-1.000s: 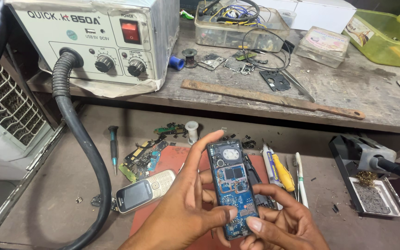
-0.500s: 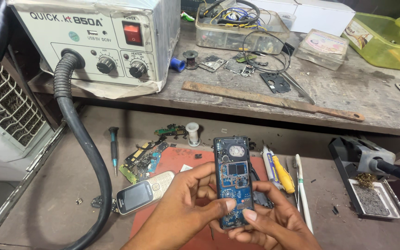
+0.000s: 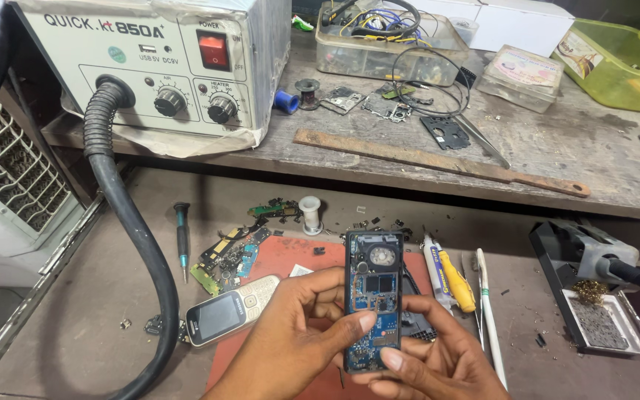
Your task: The person holds a disassembled mobile phone motherboard and casing, using tweezers to remove small components and a white sticker. The person then places the casing back onto the motherboard.
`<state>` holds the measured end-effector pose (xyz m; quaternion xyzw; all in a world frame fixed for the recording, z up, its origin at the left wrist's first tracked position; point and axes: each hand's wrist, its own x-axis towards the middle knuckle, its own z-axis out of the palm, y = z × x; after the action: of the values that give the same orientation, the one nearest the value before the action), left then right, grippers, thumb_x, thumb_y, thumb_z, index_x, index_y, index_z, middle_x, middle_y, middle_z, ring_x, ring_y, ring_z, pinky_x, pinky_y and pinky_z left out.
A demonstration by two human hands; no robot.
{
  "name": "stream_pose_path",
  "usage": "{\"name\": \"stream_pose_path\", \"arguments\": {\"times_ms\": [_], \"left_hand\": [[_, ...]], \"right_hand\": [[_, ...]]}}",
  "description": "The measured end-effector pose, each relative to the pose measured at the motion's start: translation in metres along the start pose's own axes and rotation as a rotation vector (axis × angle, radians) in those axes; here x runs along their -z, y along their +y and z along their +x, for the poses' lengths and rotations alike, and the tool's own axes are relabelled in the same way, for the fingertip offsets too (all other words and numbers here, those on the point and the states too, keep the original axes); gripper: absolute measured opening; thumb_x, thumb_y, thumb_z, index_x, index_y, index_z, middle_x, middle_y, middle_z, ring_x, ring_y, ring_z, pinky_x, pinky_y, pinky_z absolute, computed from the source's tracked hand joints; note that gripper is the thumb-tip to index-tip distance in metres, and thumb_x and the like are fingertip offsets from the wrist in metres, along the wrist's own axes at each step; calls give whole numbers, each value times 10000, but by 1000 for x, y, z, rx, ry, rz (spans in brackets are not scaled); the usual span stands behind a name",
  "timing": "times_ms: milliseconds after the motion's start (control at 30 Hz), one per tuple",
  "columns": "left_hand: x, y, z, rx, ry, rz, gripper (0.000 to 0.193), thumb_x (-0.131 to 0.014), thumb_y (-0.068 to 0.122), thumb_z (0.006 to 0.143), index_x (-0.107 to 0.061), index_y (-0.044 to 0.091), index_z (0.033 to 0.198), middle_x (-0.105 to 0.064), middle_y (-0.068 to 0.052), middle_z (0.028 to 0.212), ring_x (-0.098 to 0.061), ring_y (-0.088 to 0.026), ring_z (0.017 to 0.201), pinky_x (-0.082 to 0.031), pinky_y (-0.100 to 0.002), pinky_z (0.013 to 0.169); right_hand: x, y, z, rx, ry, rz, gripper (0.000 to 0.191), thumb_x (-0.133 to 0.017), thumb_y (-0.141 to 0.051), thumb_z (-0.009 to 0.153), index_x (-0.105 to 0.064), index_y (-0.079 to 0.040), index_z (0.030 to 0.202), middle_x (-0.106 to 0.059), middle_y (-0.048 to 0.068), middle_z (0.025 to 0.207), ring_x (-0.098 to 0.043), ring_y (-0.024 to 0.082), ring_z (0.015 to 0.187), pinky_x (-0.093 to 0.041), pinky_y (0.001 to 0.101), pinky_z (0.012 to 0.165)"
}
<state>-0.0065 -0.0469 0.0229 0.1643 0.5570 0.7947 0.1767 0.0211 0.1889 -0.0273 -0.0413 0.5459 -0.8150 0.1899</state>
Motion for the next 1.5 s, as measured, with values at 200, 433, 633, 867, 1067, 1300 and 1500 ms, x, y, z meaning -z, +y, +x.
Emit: {"name": "stream_pose_path", "arguments": {"times_ms": [200,433,633,867,1067,1300,1500], "left_hand": [[2,0,1,8,17,72,294,-771,29,865,-753,-15,1155,-750,-27,835,-658,-60,739,-560,-223,659],[5,2,0,108,61,206,327,-806,56,811,-791,25,1136,-719,-25,688,-596,-56,592,-476,-222,546],[7,-3,-2,41,74,209,275,-808,50,832,-799,30,1106,-667,-8,675,-591,-30,639,-504,-213,610],[7,-6,-2,12,35,247,262,-787,17,830,-785,24,1091,-740,16,818,-640,-34,731,-553,-219,703],[1,-9,-1,9,-1,138,318,-750,-74,822,-761,14,1128,-755,-14,934,-692,-65,877,-570,-231,790],[-1,1,-5,71,-19,192,278,-697,-118,846,-774,-7,1089,-703,-42,1054,-726,-103,1000,-589,-238,846],[-5,7,-6,99,3,156,377,-623,-195,807,-773,-12,1101,-723,-44,1140,-734,-128,1092,-593,-238,892]], "right_hand": [[-4,-4,1,-23,-10,-42,668,-652,34,948,-274,-46,1493,-707,368,1177,-803,434,1047,-637,422,826],[1,2,0,15,-45,-50,733,-663,39,941,-244,-72,1531,-748,361,1193,-797,436,1031,-645,434,814],[-1,1,1,-21,62,-239,721,-683,-22,945,-332,-78,1572,-698,267,1281,-800,382,1107,-706,457,835],[-7,-15,8,88,181,-379,601,-741,-24,830,-541,-22,1397,-725,165,1281,-661,265,1259,-557,426,1039],[-11,-20,11,319,191,-350,476,-757,57,811,-648,58,1275,-723,204,1260,-676,283,1222,-554,438,1037],[-11,-23,4,323,195,-411,321,-782,109,753,-776,60,1069,-739,240,1212,-749,299,1137,-615,468,951],[-11,-18,-1,408,152,-378,267,-809,123,748,-792,56,1006,-750,254,1147,-757,347,1168,-597,486,937]]}}
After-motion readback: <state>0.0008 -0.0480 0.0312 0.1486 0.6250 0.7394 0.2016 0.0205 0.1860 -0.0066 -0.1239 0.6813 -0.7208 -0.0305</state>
